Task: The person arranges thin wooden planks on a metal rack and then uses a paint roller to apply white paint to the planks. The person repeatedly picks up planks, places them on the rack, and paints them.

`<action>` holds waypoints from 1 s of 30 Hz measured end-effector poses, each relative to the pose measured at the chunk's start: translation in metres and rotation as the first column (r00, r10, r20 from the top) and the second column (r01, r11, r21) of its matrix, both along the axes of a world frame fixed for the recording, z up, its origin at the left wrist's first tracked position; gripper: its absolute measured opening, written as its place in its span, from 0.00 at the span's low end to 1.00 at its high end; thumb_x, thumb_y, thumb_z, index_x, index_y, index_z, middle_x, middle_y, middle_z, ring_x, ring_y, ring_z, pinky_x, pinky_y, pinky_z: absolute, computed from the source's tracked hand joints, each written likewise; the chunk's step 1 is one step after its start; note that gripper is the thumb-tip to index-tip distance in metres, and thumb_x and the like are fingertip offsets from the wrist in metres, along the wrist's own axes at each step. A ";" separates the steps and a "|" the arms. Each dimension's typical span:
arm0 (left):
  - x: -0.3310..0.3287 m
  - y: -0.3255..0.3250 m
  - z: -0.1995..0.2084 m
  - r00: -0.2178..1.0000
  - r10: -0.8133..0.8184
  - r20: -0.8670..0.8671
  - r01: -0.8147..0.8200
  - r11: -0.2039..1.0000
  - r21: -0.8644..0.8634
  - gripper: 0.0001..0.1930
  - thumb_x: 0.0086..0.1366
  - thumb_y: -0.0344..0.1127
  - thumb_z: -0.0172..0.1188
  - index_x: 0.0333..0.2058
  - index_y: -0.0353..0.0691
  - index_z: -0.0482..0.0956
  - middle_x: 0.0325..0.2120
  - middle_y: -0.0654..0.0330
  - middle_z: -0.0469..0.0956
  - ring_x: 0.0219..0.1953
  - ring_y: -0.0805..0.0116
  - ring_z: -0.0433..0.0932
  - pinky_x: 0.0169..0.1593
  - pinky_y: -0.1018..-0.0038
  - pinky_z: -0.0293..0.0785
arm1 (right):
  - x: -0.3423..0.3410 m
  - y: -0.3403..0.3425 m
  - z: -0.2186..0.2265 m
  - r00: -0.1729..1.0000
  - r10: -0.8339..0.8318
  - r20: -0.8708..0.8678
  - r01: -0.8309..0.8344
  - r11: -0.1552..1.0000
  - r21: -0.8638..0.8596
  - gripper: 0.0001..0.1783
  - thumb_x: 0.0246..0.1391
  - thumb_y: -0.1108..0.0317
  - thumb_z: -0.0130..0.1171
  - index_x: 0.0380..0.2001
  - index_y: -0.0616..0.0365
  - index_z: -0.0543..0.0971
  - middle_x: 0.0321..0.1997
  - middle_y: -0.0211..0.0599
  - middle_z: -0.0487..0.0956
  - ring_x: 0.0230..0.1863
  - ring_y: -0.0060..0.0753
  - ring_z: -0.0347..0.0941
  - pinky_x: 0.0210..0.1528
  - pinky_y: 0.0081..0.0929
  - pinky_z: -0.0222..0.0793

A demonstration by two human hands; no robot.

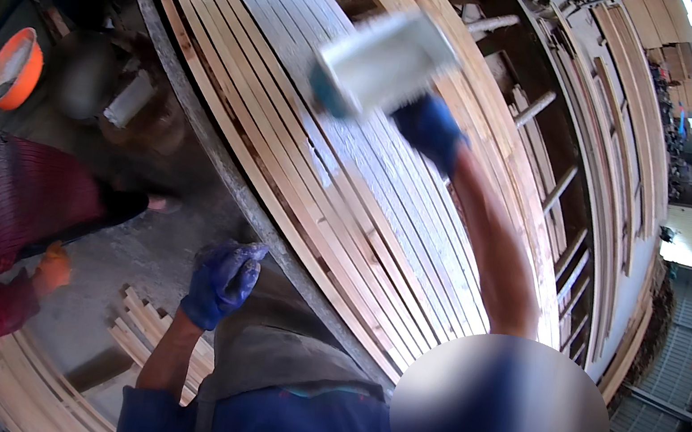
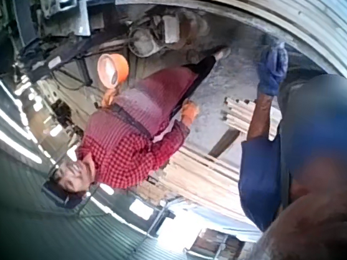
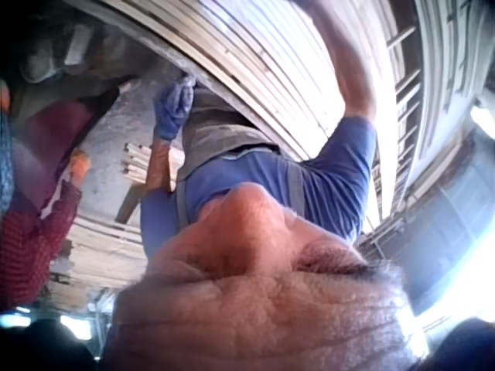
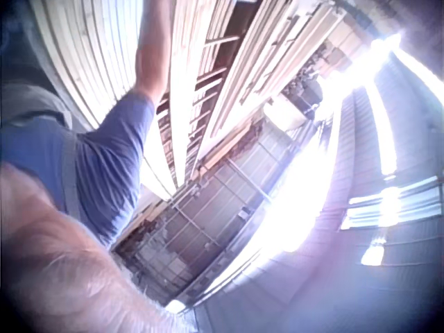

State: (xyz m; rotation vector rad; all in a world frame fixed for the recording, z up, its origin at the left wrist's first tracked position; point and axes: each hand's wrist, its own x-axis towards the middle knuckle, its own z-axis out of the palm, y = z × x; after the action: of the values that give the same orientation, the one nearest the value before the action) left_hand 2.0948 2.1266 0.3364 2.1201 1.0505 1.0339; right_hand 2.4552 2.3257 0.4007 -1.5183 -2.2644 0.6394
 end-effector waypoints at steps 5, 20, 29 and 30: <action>-0.026 -0.029 -0.004 0.995 0.077 -0.067 -0.088 0.981 -0.172 0.08 0.67 0.28 0.54 0.39 0.34 0.83 0.35 0.50 0.84 0.37 0.52 0.83 0.44 0.62 0.78 | -0.077 0.091 0.011 0.978 -0.029 -0.207 0.013 0.997 -0.075 0.13 0.60 0.60 0.55 0.40 0.55 0.81 0.29 0.39 0.81 0.30 0.37 0.79 0.34 0.33 0.76; 0.081 -0.272 -0.042 0.989 0.002 -0.149 -0.043 0.961 -0.272 0.09 0.67 0.32 0.57 0.40 0.36 0.83 0.36 0.49 0.84 0.38 0.51 0.84 0.44 0.64 0.79 | 0.165 -0.266 -0.014 0.985 0.088 0.148 -0.091 0.996 0.013 0.17 0.63 0.64 0.56 0.54 0.51 0.78 0.49 0.45 0.81 0.52 0.40 0.76 0.58 0.36 0.73; 0.129 -0.416 -0.067 0.967 -0.151 -0.204 0.056 0.912 -0.407 0.13 0.64 0.41 0.63 0.43 0.40 0.83 0.39 0.49 0.84 0.42 0.49 0.82 0.47 0.62 0.78 | 0.365 -0.620 -0.004 0.851 -0.414 -0.322 0.192 0.817 -0.544 0.24 0.64 0.67 0.60 0.62 0.55 0.72 0.64 0.39 0.73 0.65 0.31 0.67 0.70 0.34 0.60; 0.130 -0.430 -0.074 0.957 -0.171 -0.234 0.059 0.905 -0.421 0.14 0.64 0.41 0.63 0.44 0.40 0.82 0.39 0.49 0.84 0.43 0.49 0.82 0.47 0.62 0.78 | 0.372 -0.629 -0.004 0.795 -0.412 -0.445 0.127 0.830 -0.542 0.24 0.65 0.66 0.59 0.62 0.56 0.72 0.64 0.39 0.73 0.64 0.30 0.67 0.70 0.33 0.61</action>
State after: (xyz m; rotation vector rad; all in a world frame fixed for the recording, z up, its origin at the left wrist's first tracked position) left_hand 2.2251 1.6966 0.2627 1.9705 1.1338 0.4238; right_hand 2.8268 1.6970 0.3970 -1.5668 -1.4598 1.4268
